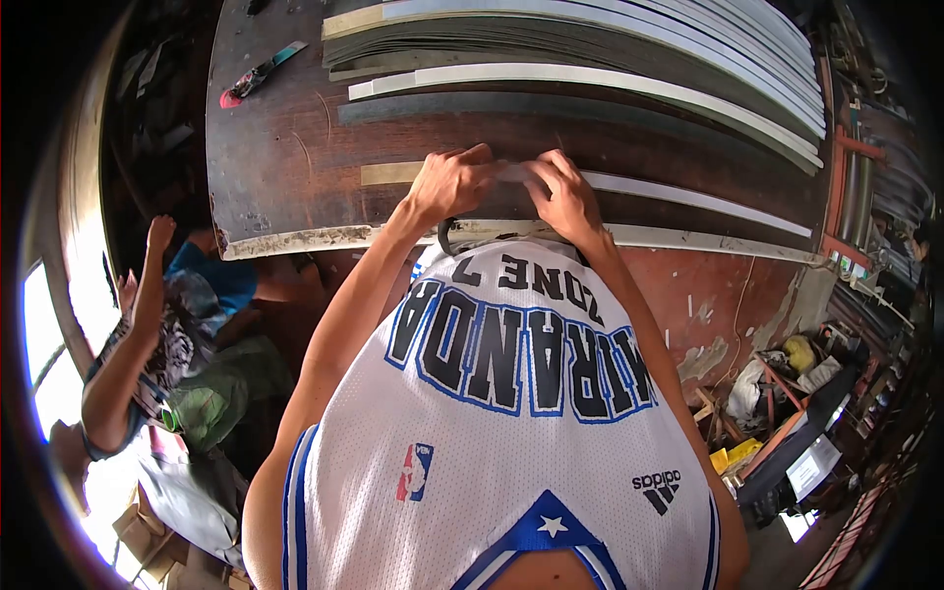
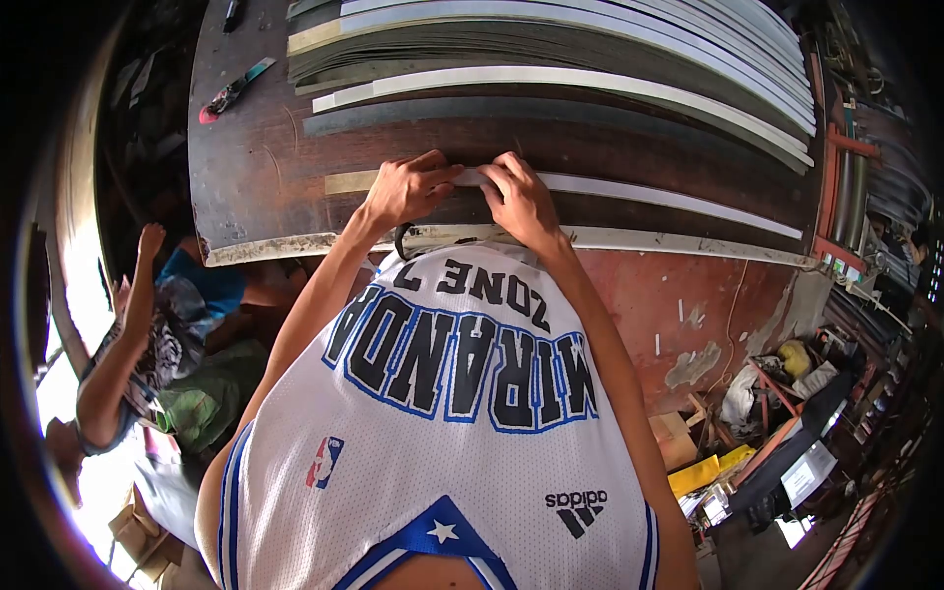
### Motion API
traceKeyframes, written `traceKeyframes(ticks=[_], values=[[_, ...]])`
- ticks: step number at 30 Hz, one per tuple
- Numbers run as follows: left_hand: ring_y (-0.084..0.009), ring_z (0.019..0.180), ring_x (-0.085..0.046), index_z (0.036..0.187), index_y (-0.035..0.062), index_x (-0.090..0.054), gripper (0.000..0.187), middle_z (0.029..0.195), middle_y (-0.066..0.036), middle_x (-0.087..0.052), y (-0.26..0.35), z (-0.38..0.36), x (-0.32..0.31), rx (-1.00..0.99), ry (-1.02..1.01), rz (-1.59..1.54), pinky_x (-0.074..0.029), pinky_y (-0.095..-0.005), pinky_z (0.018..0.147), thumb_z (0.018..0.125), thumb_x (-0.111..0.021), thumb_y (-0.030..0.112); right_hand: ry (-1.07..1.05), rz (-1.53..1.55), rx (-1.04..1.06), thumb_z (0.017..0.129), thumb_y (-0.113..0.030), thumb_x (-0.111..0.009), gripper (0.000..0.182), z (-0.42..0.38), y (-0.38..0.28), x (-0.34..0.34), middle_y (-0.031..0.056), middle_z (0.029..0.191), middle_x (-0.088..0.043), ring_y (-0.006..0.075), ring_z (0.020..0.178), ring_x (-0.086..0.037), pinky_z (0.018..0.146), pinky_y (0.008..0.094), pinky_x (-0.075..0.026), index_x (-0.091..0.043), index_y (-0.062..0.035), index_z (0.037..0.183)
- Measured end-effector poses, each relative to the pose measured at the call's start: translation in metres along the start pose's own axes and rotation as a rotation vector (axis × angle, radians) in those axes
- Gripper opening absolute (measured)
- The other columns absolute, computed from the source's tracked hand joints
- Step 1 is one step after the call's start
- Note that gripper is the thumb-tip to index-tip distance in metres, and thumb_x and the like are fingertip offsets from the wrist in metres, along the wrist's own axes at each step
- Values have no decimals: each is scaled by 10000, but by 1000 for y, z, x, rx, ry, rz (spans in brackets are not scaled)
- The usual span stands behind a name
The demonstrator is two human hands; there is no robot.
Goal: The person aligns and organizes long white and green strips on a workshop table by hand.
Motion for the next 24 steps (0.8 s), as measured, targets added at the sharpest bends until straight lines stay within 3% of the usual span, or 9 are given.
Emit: traceKeyframes(ticks=[5, 7, 10, 14, 24], values=[[-314, 815, -707, 1247, 218, -694, 457, 1020, -57, -665, 8, 6, 17, 78, -80, -32, -587, -426, 670, 811, -722, 86, -2, 13, 37, 859, -67, -731, 220, 4, -2, -9, 133, 1022, -623, 344, 970, -646, 838, 415, -533, -685, -28, 1070], [-329, 940, -713, 1227, 138, -722, 429, 1120, -101, -691, 5, 6, 34, 133, -113, -255, -612, -422, 810, 807, -763, 61, -3, 11, 33, 862, -72, -730, 217, 4, 0, -10, 137, 1022, -622, 347, 974, -644, 844, 418, -532, -686, -30, 1070], [-362, 1003, -700, 1213, 124, -717, 443, 1186, -135, -686, -14, -3, 37, 68, -173, -220, -610, -430, 869, 788, -763, 6, -7, 17, 20, 866, -80, -728, 213, 3, 1, -9, 143, 1026, -622, 353, 985, -640, 855, 426, -530, -686, -31, 1069], [-344, 936, -713, 1112, 63, -721, 327, 1137, -121, -676, -21, -16, 46, 15, -52, -187, -630, -416, 793, 796, -704, -21, -20, 30, 2, 864, -78, -726, 222, 3, -1, -8, 140, 1035, -620, 352, 1002, -635, 864, 431, -526, -680, -33, 1077], [-304, 878, -734, 1103, 63, -727, 330, 1098, -101, -670, -17, -30, 47, 111, -35, -137, -639, -392, 763, 799, -693, -63, -71, 11, -12, 862, -64, -726, 229, 7, -8, -5, 144, 1063, -600, 352, 1003, -627, 871, 432, -525, -675, -39, 1084]])
Point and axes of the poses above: each hand's wrist, its own z-axis towards the middle knuckle, its own x-axis out of the back of the hand, y = z × x, the point moved 2 cm from there along z, towards the middle knuckle
